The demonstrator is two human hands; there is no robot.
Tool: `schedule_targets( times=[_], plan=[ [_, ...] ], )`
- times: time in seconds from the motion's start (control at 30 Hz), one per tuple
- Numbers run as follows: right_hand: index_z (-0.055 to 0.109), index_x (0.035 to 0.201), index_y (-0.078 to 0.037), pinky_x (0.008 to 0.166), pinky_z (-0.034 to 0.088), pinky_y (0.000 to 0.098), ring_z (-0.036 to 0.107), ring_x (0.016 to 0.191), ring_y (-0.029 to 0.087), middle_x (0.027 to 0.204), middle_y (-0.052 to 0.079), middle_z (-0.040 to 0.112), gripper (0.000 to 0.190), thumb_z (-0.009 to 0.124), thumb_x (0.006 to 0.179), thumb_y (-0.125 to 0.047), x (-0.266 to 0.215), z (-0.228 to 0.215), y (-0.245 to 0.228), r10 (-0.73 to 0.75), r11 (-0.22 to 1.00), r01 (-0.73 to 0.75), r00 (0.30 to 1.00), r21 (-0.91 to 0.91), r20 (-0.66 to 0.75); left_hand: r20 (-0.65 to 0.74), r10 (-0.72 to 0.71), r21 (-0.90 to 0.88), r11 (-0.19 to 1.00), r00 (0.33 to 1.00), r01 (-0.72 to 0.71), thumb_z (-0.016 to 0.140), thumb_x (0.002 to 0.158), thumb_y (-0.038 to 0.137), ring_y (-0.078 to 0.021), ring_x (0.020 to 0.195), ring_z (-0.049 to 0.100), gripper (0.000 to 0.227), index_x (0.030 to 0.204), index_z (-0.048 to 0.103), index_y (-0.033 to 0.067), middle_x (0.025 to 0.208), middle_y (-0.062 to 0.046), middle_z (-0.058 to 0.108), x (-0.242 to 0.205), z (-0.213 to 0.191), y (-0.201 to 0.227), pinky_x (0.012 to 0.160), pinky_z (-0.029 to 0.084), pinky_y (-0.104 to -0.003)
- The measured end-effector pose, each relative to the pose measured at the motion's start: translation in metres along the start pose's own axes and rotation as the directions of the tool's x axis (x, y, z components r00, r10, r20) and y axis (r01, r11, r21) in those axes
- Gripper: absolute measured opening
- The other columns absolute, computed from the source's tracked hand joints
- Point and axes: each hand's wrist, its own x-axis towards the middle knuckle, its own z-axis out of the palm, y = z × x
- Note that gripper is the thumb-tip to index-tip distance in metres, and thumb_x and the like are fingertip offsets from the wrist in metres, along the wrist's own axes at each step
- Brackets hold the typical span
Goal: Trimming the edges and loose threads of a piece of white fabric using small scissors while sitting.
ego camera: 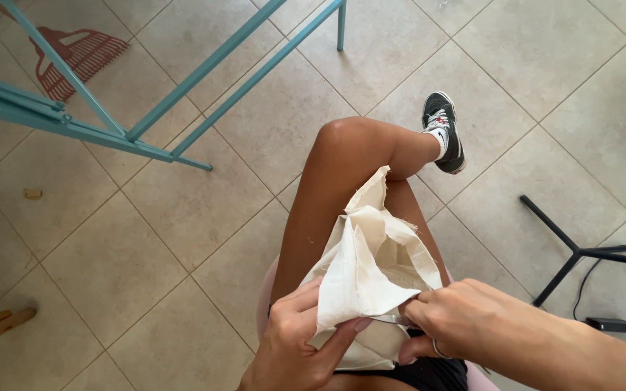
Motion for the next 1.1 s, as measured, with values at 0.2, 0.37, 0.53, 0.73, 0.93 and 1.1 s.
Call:
schedule_targets(
  times=[0.2,0.37,0.53,0.73,0.93,1.1],
  plan=[
    [0.057,0.094,-0.021,0.061,0.05,0.0517,0.071,0.072,0.037,0.088,-0.003,0.073,0.057,0.072,0.109,-0.075,-0.008,0.004,0.001,-0.023,0.998,0.019,0.998,-0.065,-0.065,-0.05,0.017,0.056,0.998,0.999,-0.014,0.08,0.095,0.007,-0.0267,0.082,0.073,0.012,0.1,0.075,-0.0037,0.091,-0.011,0.076,0.002,-0.003,0.003,0.073,0.063,-0.036],
    [0.064,0.102,-0.022,0.068,0.055,0.0497,0.074,0.082,0.035,0.096,-0.003,0.076,0.054,0.074,0.105,-0.075,-0.001,0.008,0.002,0.003,0.999,-0.004,1.0,-0.041,-0.007,-0.023,0.013,0.02,1.0,1.0,-0.012,0.079,0.096,0.006,-0.0263,0.075,0.066,0.013,0.093,0.072,-0.0042,0.085,-0.011,0.071,-0.001,0.0,0.001,0.069,0.056,-0.036],
    [0.063,0.104,-0.023,0.069,0.054,0.0489,0.074,0.084,0.034,0.099,-0.004,0.077,0.052,0.073,0.106,-0.073,0.001,0.011,0.004,-0.015,1.0,0.014,1.0,-0.019,-0.012,-0.027,0.031,0.023,0.999,0.999,-0.031,0.079,0.096,0.004,-0.027,0.074,0.063,0.014,0.089,0.069,-0.0048,0.081,-0.011,0.068,-0.001,0.002,0.0,0.068,0.053,-0.037],
    [0.065,0.099,-0.02,0.068,0.056,0.0501,0.074,0.079,0.036,0.093,0.0,0.076,0.061,0.076,0.102,-0.08,0.006,0.022,0.009,-0.01,0.999,0.008,0.999,-0.039,-0.041,-0.032,0.05,0.05,0.998,0.998,-0.049,0.079,0.096,0.003,-0.0268,0.069,0.059,0.016,0.086,0.067,-0.0035,0.077,-0.01,0.065,-0.002,0.004,-0.001,0.063,0.051,-0.037],
    [0.063,0.091,-0.02,0.067,0.053,0.0482,0.072,0.076,0.032,0.087,-0.002,0.075,0.06,0.075,0.105,-0.077,0.001,0.016,0.003,0.0,1.0,-0.001,0.998,-0.021,-0.059,-0.051,0.075,0.034,0.997,0.996,-0.073,0.08,0.094,0.004,-0.0268,0.072,0.063,0.013,0.089,0.07,-0.003,0.08,-0.01,0.068,-0.001,0.005,-0.001,0.066,0.054,-0.036],
    [0.068,0.096,-0.025,0.072,0.057,0.0405,0.077,0.082,0.023,0.093,-0.011,0.082,0.053,0.079,0.098,-0.076,0.005,0.022,0.004,0.05,0.992,-0.051,0.999,0.112,0.012,-0.062,0.123,0.114,0.987,0.991,-0.115,0.079,0.096,0.002,-0.0295,0.07,0.063,0.025,0.078,0.063,-0.0057,0.077,-0.014,0.066,-0.001,0.008,0.002,0.062,0.054,-0.038]
  ],
)
